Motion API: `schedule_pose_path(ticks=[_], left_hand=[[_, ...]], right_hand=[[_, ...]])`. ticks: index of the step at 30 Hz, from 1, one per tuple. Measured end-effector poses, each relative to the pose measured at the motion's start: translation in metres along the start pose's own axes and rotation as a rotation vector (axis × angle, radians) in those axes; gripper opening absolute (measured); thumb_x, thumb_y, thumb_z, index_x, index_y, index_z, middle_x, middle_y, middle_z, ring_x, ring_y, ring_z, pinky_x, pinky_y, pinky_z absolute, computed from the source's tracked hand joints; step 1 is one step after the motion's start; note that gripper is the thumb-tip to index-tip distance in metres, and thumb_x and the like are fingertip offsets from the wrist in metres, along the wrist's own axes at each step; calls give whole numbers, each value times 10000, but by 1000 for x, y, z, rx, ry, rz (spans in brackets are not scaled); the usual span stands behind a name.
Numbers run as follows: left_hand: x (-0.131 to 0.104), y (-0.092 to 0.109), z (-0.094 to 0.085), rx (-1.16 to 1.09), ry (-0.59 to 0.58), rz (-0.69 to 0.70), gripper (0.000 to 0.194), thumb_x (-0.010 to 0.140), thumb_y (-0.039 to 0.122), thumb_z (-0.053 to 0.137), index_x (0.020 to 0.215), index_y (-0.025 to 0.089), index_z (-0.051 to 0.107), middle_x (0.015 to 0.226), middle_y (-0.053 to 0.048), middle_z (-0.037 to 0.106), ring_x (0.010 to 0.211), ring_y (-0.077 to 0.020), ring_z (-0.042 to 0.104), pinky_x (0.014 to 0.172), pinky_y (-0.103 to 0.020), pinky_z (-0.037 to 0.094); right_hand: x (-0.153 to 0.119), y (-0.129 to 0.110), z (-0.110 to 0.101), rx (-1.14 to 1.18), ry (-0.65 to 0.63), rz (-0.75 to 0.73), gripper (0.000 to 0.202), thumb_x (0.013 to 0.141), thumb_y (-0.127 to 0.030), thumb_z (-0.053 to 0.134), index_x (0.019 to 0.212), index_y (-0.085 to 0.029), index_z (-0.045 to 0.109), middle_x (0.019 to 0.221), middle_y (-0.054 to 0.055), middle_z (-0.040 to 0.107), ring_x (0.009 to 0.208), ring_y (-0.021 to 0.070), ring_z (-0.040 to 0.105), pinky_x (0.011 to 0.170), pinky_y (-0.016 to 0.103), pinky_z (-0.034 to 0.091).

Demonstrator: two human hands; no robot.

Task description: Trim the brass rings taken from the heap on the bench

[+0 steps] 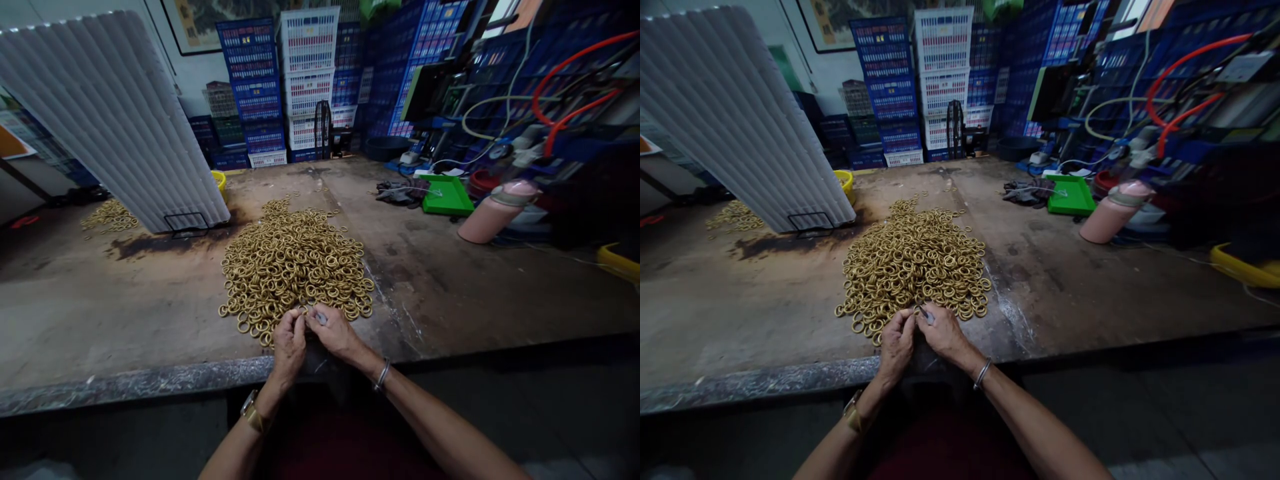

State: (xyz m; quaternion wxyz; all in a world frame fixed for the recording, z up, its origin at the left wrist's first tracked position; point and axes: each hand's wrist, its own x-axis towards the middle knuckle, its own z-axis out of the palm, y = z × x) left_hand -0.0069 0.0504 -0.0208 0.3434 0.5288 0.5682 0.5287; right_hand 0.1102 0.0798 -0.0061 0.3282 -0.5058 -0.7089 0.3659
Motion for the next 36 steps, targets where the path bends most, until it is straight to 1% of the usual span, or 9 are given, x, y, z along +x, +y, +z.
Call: schedule_pose_path(ticks=[5, 12, 15, 18, 23, 26, 30, 33, 36], left_hand=[[-1, 3, 0, 27, 46, 0, 151, 788, 259, 463, 766, 166, 581, 675, 1, 573, 655, -131, 517, 663, -238, 414], [-1, 7, 1, -127, -41, -31, 149, 777, 277, 489, 772, 169, 592, 679, -2, 589, 644, -122, 524, 652, -233, 412], [-1, 6, 1, -257, -87, -155, 176, 767, 329, 513, 737, 163, 561, 602, 21, 539, 533, -88, 474, 533, -199, 383], [-1, 6, 0, -414, -143, -360, 242, 742, 405, 542, 723, 167, 504, 527, 63, 460, 385, -37, 337, 379, -157, 249], [3, 8, -4, -741, -175, -565, 304, 665, 397, 637, 725, 169, 444, 549, 79, 419, 369, -12, 292, 336, -126, 164], [4, 8, -5, -798, -153, -607, 328, 628, 369, 676, 725, 160, 443, 561, 83, 408, 367, 2, 279, 336, -118, 166], [1, 6, -4, -648, -108, -545, 318, 658, 399, 637, 804, 151, 501, 611, 56, 481, 369, -4, 302, 329, -126, 174], [-2, 5, -4, -448, -33, -378, 310, 712, 349, 585, 961, 170, 534, 613, 46, 529, 402, -33, 387, 358, -141, 268], [-3, 5, -6, -226, -27, -125, 248, 740, 266, 548, 967, 178, 595, 788, -17, 630, 687, -114, 573, 608, -213, 450]], right_hand=[[5, 3, -1, 120, 155, 150, 147, 718, -290, 472, 686, -165, 544, 582, -29, 496, 533, 90, 415, 524, 197, 332], [7, 1, 1, 292, -35, 246, 225, 736, -364, 467, 625, -173, 512, 442, -57, 430, 401, 70, 363, 421, 189, 300], [8, 2, 4, 353, -38, 257, 219, 729, -360, 477, 610, -177, 490, 449, -62, 438, 378, 57, 346, 397, 182, 285], [9, 4, 4, 393, -53, 272, 231, 728, -349, 470, 571, -179, 461, 447, -61, 441, 369, 49, 337, 384, 177, 278], [7, 7, 3, 398, -51, 272, 219, 727, -348, 481, 594, -175, 480, 441, -70, 425, 365, 44, 324, 371, 170, 256], [6, 9, 4, 429, -36, 261, 203, 720, -345, 490, 606, -179, 478, 440, -77, 404, 356, 42, 310, 361, 173, 244], [8, 10, 5, 468, -25, 291, 196, 692, -335, 517, 584, -177, 471, 432, -82, 388, 346, 37, 290, 347, 175, 227], [10, 9, 2, 523, -61, 347, 197, 673, -321, 530, 566, -170, 462, 464, -71, 436, 345, 30, 301, 336, 172, 215], [9, 9, -2, 590, -144, 407, 182, 676, -319, 518, 588, -169, 460, 483, -71, 452, 331, 27, 298, 322, 168, 190]])
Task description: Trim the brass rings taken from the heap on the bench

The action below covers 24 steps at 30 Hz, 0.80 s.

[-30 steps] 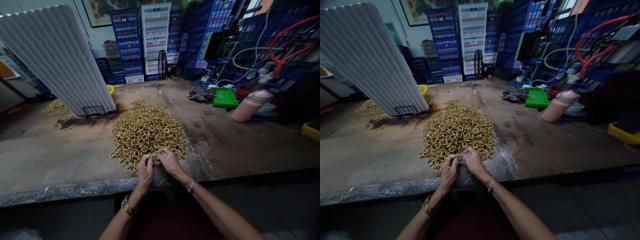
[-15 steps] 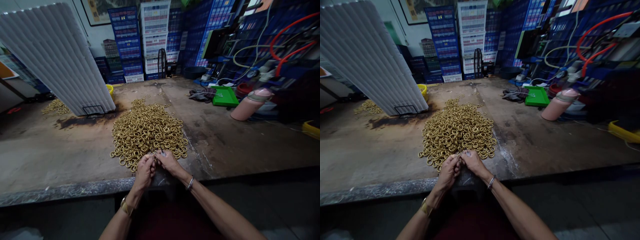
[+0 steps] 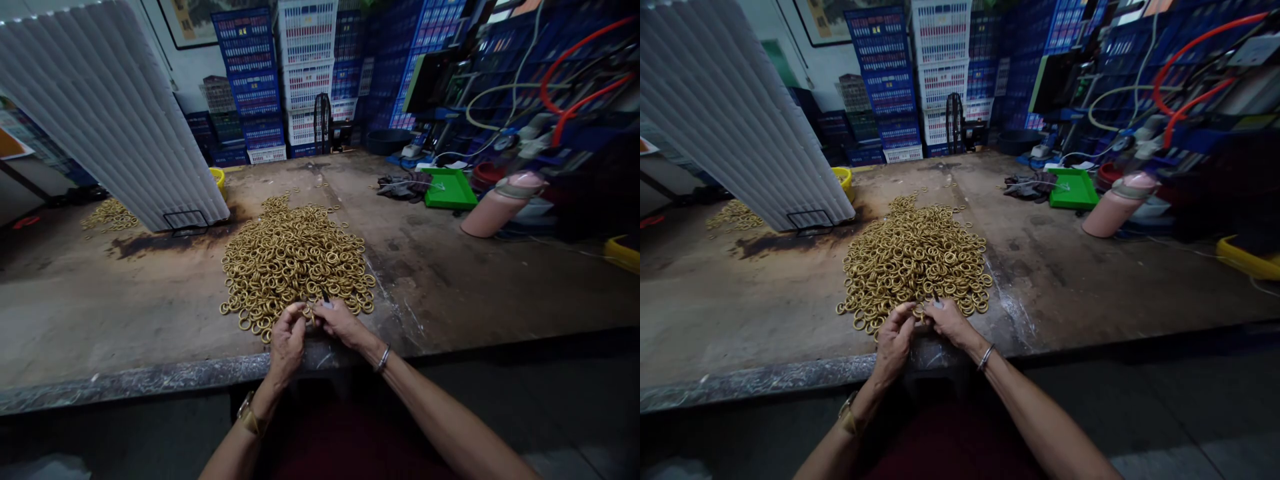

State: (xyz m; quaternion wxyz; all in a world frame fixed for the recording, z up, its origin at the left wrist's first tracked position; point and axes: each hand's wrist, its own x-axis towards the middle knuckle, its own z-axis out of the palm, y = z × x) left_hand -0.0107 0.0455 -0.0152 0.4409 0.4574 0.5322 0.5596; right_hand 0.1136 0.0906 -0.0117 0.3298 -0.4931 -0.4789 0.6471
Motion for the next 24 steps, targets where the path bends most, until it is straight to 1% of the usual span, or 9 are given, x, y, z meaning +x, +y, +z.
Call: schedule_pose_path(ticks=[3, 5, 7, 10, 13, 17, 20, 22, 24], left_hand=[[1, -1, -2, 143, -80, 146, 184, 761, 235, 512, 879, 179, 642, 890, -41, 657, 866, -168, 586, 798, -282, 438], [1, -4, -4, 181, -102, 161, 173, 770, 228, 501, 860, 184, 641, 847, -31, 662, 831, -165, 594, 797, -282, 436], [1, -5, -5, 193, -100, 144, 168, 773, 226, 495, 860, 183, 633, 825, -25, 659, 798, -159, 596, 777, -277, 438], [1, -4, -4, 190, -73, 91, 167, 768, 230, 497, 860, 174, 625, 800, -28, 654, 760, -161, 589, 735, -273, 444], [2, 1, -3, 172, -72, 51, 154, 760, 245, 510, 813, 167, 632, 761, -28, 641, 735, -155, 572, 694, -253, 437], [4, 0, -2, 68, -76, -84, 164, 737, 286, 540, 771, 148, 623, 639, -3, 596, 551, -102, 500, 534, -199, 390], [5, -3, -3, -8, -84, -227, 203, 711, 328, 566, 766, 136, 601, 527, 34, 534, 385, -48, 336, 394, -172, 253], [4, -4, -3, -53, -96, -280, 224, 699, 348, 576, 768, 135, 582, 517, 42, 526, 358, -32, 283, 374, -167, 202], [4, -3, -3, -88, -91, -311, 238, 689, 358, 586, 783, 140, 562, 537, 40, 542, 361, -29, 298, 373, -161, 201]], right_hand=[[0, 0, -3, 24, -66, 58, 180, 692, -325, 490, 612, -166, 470, 495, -68, 456, 321, 26, 285, 316, 170, 174], [0, 0, -3, 5, -68, 64, 183, 701, -325, 477, 610, -167, 467, 498, -66, 455, 326, 30, 287, 322, 173, 185], [0, -2, -3, -64, -4, 12, 183, 710, -319, 473, 603, -170, 461, 487, -67, 441, 347, 39, 304, 342, 176, 214], [-4, -7, -2, -226, 153, -189, 168, 725, -312, 486, 638, -169, 494, 503, -63, 439, 431, 57, 361, 418, 175, 286], [-9, -8, 0, -392, 154, -353, 163, 723, -328, 524, 710, -168, 552, 560, -53, 470, 512, 69, 395, 483, 177, 310], [-7, 0, 1, -458, 116, -346, 204, 748, -335, 497, 668, -160, 564, 562, -44, 472, 528, 74, 399, 496, 180, 306], [1, 6, 0, -489, 155, -313, 207, 739, -300, 490, 596, -157, 538, 513, -50, 431, 497, 72, 363, 474, 180, 280], [4, 7, -2, -546, 175, -329, 204, 745, -276, 476, 586, -161, 534, 498, -51, 417, 486, 75, 350, 472, 185, 274], [3, 6, -4, -620, 225, -386, 180, 762, -256, 460, 636, -167, 555, 545, -35, 472, 517, 85, 388, 515, 194, 305]])
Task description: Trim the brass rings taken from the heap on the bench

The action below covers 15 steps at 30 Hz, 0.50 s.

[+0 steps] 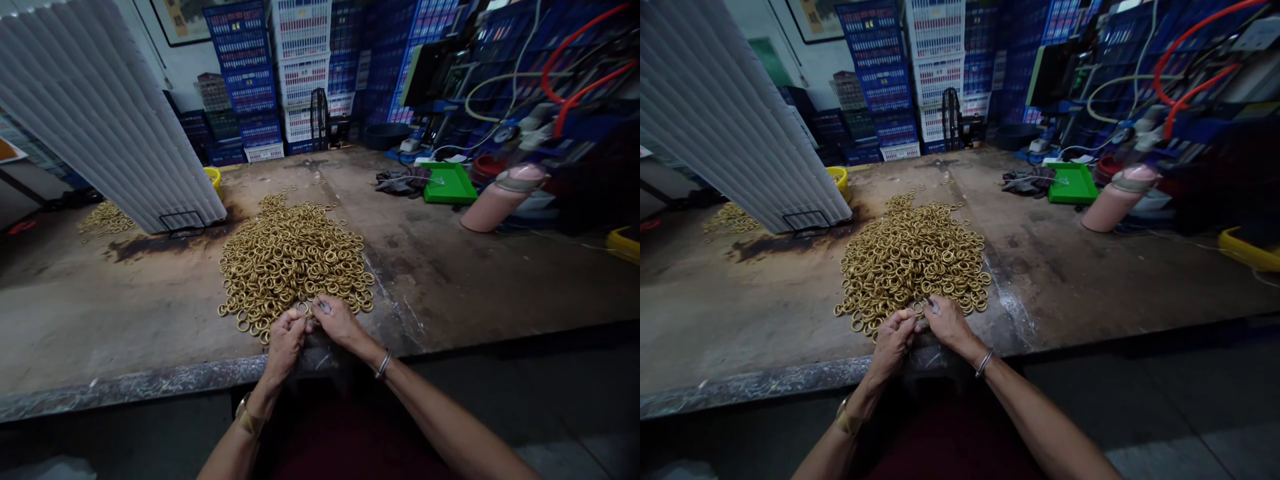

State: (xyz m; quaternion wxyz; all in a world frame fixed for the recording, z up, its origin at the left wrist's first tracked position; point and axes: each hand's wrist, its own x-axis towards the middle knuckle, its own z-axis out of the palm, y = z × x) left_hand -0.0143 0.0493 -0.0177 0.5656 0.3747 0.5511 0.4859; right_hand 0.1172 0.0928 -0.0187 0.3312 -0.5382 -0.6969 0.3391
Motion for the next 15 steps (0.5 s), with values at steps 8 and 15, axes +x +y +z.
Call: schedule_pose_path(ticks=[8, 15], left_hand=[[-2, 5, 3, -46, -31, -21, 246, 676, 362, 602, 760, 141, 537, 579, 31, 539, 386, -24, 324, 373, -152, 211], [-7, 14, 1, -119, -191, -70, 292, 719, 433, 555, 734, 142, 535, 580, 25, 526, 363, -16, 297, 341, -146, 175]], right_hand=[[-11, -11, -3, 92, -59, -46, 188, 790, -306, 462, 712, -175, 571, 605, -17, 546, 568, 93, 443, 565, 195, 353], [-5, -11, 0, 439, -126, 163, 256, 753, -379, 481, 602, -173, 489, 458, -56, 450, 418, 62, 362, 430, 179, 308]])
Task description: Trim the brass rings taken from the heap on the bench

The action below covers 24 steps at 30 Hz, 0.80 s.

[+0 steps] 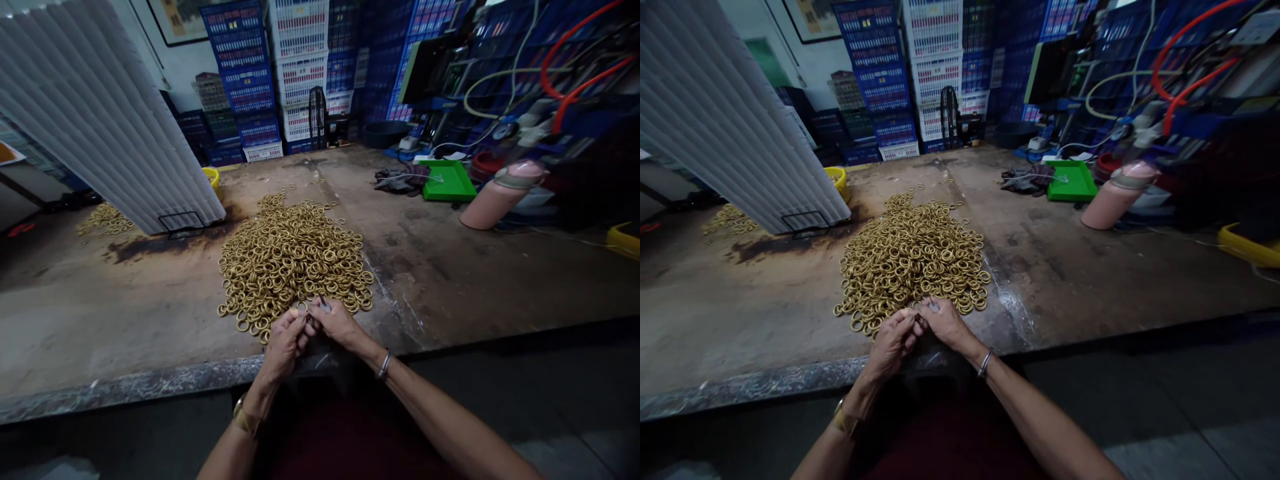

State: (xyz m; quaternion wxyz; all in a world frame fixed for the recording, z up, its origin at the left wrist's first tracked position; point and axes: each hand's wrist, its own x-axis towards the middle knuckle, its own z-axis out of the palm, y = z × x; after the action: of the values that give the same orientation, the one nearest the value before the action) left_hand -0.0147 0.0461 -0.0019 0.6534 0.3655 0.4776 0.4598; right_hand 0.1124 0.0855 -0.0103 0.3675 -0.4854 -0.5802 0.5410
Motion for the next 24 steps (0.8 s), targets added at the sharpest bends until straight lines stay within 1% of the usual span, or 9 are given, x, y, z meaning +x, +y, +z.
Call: schedule_pose_path(ticks=[2, 4, 7, 10, 16, 18, 21, 22, 24], left_hand=[[-1, 1, 1, -31, -26, -14, 298, 723, 442, 555, 745, 145, 533, 592, 24, 531, 364, -12, 298, 339, -142, 167], [-2, 0, 2, -63, -25, -15, 296, 722, 440, 562, 750, 147, 530, 614, 26, 533, 370, -6, 299, 341, -138, 169], [-2, -1, 4, -74, 1, -8, 294, 723, 435, 569, 718, 146, 511, 614, 33, 518, 376, -4, 303, 344, -138, 177], [-3, -2, 4, -35, 33, 8, 291, 734, 426, 563, 688, 148, 490, 567, 45, 492, 374, -9, 307, 350, -138, 188], [-4, -1, 5, 9, 39, 19, 300, 749, 431, 543, 666, 147, 491, 509, 59, 450, 372, -17, 291, 356, -141, 191], [-5, 0, 4, 3, 47, 28, 291, 742, 428, 552, 681, 150, 494, 538, 52, 475, 379, -19, 303, 357, -140, 196], [-4, -2, 3, 4, 75, 34, 284, 737, 431, 554, 716, 153, 500, 573, 42, 504, 381, -21, 312, 354, -142, 191], [-4, -2, 3, 5, 88, 37, 285, 736, 434, 555, 724, 153, 501, 578, 40, 510, 381, -22, 316, 355, -143, 193], [-3, -4, 3, 10, 106, 54, 291, 729, 437, 561, 725, 152, 501, 580, 36, 517, 385, -24, 327, 362, -146, 205]], right_hand=[[0, 1, -1, 62, -14, 49, 266, 752, -404, 476, 607, -180, 473, 449, -64, 435, 381, 57, 328, 393, 182, 280], [-1, 1, -2, 89, -17, 64, 277, 754, -414, 470, 602, -182, 462, 454, -66, 433, 374, 55, 321, 389, 184, 278], [-3, -1, -3, 25, -12, -10, 276, 757, -398, 480, 601, -171, 491, 484, -55, 455, 427, 59, 365, 439, 182, 310], [-4, -4, -4, -56, -35, -95, 237, 746, -366, 509, 640, -157, 543, 530, -44, 486, 495, 66, 400, 491, 181, 327], [-1, -3, -2, -77, -34, -58, 245, 753, -343, 483, 609, -154, 543, 510, -42, 477, 480, 71, 385, 475, 186, 310], [1, 0, -3, -88, 12, -54, 257, 764, -332, 454, 594, -156, 531, 509, -36, 482, 478, 76, 398, 485, 189, 319], [0, 5, -7, -247, 111, -91, 231, 771, -275, 425, 608, -156, 538, 535, -20, 505, 501, 86, 423, 502, 193, 315], [-1, 6, -9, -339, 105, -134, 211, 768, -249, 425, 622, -157, 546, 546, -15, 516, 508, 89, 426, 505, 195, 304], [-6, 8, -10, -530, 31, -238, 164, 753, -195, 435, 654, -165, 562, 568, -10, 538, 515, 91, 427, 507, 199, 276]])
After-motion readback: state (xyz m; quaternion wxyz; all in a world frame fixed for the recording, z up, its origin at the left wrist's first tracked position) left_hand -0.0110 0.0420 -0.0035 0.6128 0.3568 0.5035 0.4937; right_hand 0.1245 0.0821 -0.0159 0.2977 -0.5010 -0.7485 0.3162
